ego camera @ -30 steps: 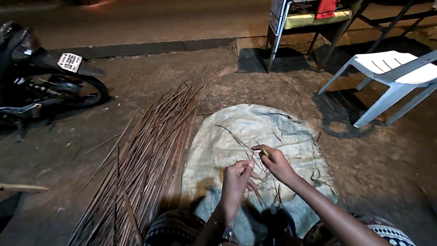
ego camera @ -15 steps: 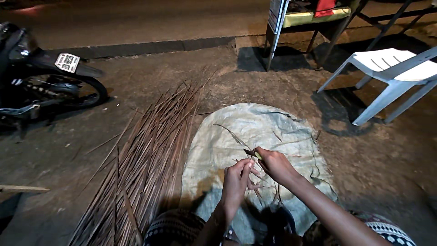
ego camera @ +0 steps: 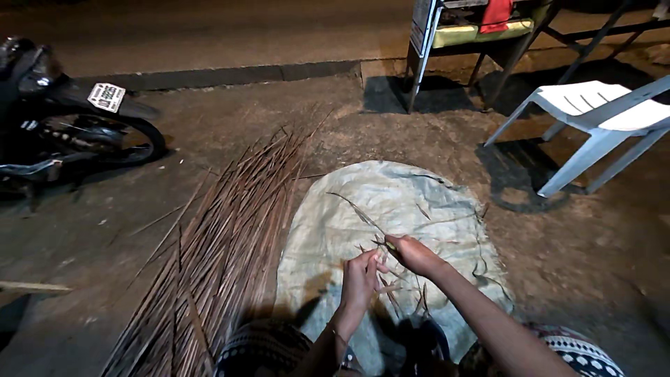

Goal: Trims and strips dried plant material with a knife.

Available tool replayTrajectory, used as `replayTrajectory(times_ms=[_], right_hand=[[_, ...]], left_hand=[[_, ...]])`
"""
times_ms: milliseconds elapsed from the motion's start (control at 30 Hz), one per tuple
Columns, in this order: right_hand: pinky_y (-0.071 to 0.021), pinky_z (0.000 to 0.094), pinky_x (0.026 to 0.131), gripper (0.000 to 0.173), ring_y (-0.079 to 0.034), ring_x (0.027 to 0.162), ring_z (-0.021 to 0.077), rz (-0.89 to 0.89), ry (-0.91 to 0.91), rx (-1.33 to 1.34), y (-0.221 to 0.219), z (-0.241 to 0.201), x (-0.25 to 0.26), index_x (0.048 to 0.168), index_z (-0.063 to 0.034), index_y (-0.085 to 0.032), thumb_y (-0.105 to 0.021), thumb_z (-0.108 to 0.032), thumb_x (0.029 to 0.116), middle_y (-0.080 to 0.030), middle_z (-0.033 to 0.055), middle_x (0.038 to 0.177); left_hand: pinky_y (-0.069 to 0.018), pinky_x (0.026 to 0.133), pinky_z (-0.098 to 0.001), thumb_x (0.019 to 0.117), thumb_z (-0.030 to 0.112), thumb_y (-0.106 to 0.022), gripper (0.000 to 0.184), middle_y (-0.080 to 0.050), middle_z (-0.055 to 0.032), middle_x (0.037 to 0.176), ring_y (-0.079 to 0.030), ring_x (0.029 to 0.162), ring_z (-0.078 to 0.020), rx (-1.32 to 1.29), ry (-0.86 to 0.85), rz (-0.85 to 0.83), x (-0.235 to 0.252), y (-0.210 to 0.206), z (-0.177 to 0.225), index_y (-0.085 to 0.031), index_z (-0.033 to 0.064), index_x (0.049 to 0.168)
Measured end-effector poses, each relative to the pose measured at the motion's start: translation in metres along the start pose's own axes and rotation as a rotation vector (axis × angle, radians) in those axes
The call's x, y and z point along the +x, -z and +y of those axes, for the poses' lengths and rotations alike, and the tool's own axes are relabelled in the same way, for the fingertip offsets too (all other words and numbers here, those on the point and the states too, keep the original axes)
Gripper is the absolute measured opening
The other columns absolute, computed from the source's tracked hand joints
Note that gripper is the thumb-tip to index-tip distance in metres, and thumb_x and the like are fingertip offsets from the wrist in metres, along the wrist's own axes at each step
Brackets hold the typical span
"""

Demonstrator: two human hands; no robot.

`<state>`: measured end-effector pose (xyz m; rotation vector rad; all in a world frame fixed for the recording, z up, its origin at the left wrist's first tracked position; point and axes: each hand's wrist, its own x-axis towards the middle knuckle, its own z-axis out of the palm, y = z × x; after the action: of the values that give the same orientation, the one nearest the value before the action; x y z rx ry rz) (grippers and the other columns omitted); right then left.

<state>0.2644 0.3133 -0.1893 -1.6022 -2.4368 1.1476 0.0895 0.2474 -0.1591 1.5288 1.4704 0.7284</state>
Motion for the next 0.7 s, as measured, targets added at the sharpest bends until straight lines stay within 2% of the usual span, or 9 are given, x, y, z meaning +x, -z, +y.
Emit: replayTrajectory(times_ms=[100, 167, 233, 300, 367, 433, 500, 600, 700], right_hand=[[-0.0498, 0.0616, 0.091, 0.027, -0.066, 0.106, 0.0462, -0.082, -0.024, -0.03, -0.007, 0.005, 0.005, 0.125, 0.0008, -0.06, -0.046, -0.014, 0.1077, -0.067, 0.0284, 0.11], [-0.0492, 0.0621, 0.093, 0.027, -0.064, 0.11, 0.0469, -0.106, -0.063, -0.061, -0.012, 0.012, 0.006, 0.126, 0.0014, -0.06, -0.047, -0.012, 0.1064, -0.066, 0.029, 0.114], [-0.0469, 0.0635, 0.1, 0.035, -0.059, 0.124, 0.0482, -0.182, -0.247, -0.12, -0.018, 0.041, -0.002, 0.139, 0.0009, -0.055, -0.048, -0.008, 0.1054, -0.061, 0.0298, 0.132], [-0.0477, 0.0649, 0.098, 0.036, -0.058, 0.125, 0.0484, -0.174, -0.385, -0.096, -0.035, 0.074, -0.003, 0.14, -0.0016, -0.055, -0.048, -0.009, 0.1056, -0.06, 0.0285, 0.136], [-0.0483, 0.0658, 0.096, 0.035, -0.06, 0.12, 0.0501, -0.062, -0.349, 0.021, -0.022, 0.057, 0.003, 0.139, -0.0007, -0.055, -0.045, -0.013, 0.1079, -0.062, 0.0309, 0.128], [-0.0508, 0.0629, 0.091, 0.032, -0.066, 0.107, 0.0476, 0.125, -0.237, 0.126, 0.008, 0.015, 0.004, 0.136, -0.0025, -0.056, -0.044, -0.016, 0.1087, -0.067, 0.029, 0.113], [-0.0529, 0.0588, 0.082, 0.029, -0.068, 0.09, 0.0435, 0.304, -0.109, 0.19, 0.029, -0.021, -0.008, 0.132, -0.002, -0.056, -0.047, -0.008, 0.1052, -0.068, 0.0255, 0.098], [-0.0534, 0.0569, 0.072, 0.027, -0.068, 0.076, 0.0408, 0.447, 0.066, 0.177, 0.031, -0.031, -0.035, 0.123, 0.0022, -0.061, -0.05, -0.002, 0.0995, -0.068, 0.0228, 0.085], [-0.0542, 0.0576, 0.07, 0.023, -0.069, 0.075, 0.0418, 0.453, 0.128, 0.119, 0.021, -0.029, -0.046, 0.118, 0.0026, -0.064, -0.053, -0.003, 0.0974, -0.069, 0.0226, 0.083]], left_hand=[[-0.0489, 0.055, -0.0213, 0.1084, 0.008, -0.046, 0.029, -0.074, -0.005, 0.084, -0.054, 0.05, -0.0022, 0.009, 0.068, -0.034, -0.002, -0.006, -0.008, -0.067, -0.0062, 0.122], [-0.047, 0.053, -0.0202, 0.1081, 0.008, -0.047, 0.028, -0.073, -0.004, 0.08, -0.052, 0.049, -0.0009, -0.038, 0.041, -0.033, -0.003, -0.009, -0.01, -0.067, -0.0067, 0.121], [-0.0424, 0.048, -0.0164, 0.1058, 0.006, -0.049, 0.026, -0.07, -0.0011, 0.075, -0.047, 0.048, 0.0025, -0.177, -0.149, -0.012, -0.011, -0.008, 0.0, -0.068, -0.008, 0.118], [-0.0387, 0.045, -0.0107, 0.1044, 0.005, -0.049, 0.024, -0.069, 0.0041, 0.072, -0.045, 0.047, 0.0078, -0.353, -0.296, 0.013, -0.016, 0.013, 0.022, -0.067, -0.0078, 0.116], [-0.0366, 0.043, -0.0101, 0.1045, 0.005, -0.047, 0.025, -0.068, 0.0064, 0.069, -0.044, 0.045, 0.0084, -0.479, -0.259, 0.033, -0.011, 0.035, 0.027, -0.067, -0.0048, 0.115], [-0.0357, 0.043, -0.0109, 0.1055, 0.006, -0.043, 0.026, -0.065, 0.0064, 0.066, -0.042, 0.044, 0.0068, -0.539, -0.166, 0.013, -0.007, 0.044, 0.023, -0.066, -0.0029, 0.114], [-0.036, 0.043, -0.0114, 0.1064, 0.007, -0.04, 0.027, -0.061, 0.0071, 0.064, -0.042, 0.044, 0.0053, -0.573, -0.088, -0.035, -0.006, 0.048, 0.023, -0.065, -0.0009, 0.111], [-0.0368, 0.043, -0.0111, 0.107, 0.007, -0.037, 0.026, -0.056, 0.0094, 0.061, -0.043, 0.044, 0.0049, -0.566, -0.046, -0.094, -0.006, 0.042, 0.028, -0.062, 0.0012, 0.11], [-0.0418, 0.043, -0.0155, 0.1043, 0.008, -0.054, 0.017, -0.061, 0.0049, 0.064, -0.049, 0.045, 0.0012, -0.328, -0.092, -0.104, -0.009, 0.031, 0.034, -0.063, -0.0017, 0.114]])
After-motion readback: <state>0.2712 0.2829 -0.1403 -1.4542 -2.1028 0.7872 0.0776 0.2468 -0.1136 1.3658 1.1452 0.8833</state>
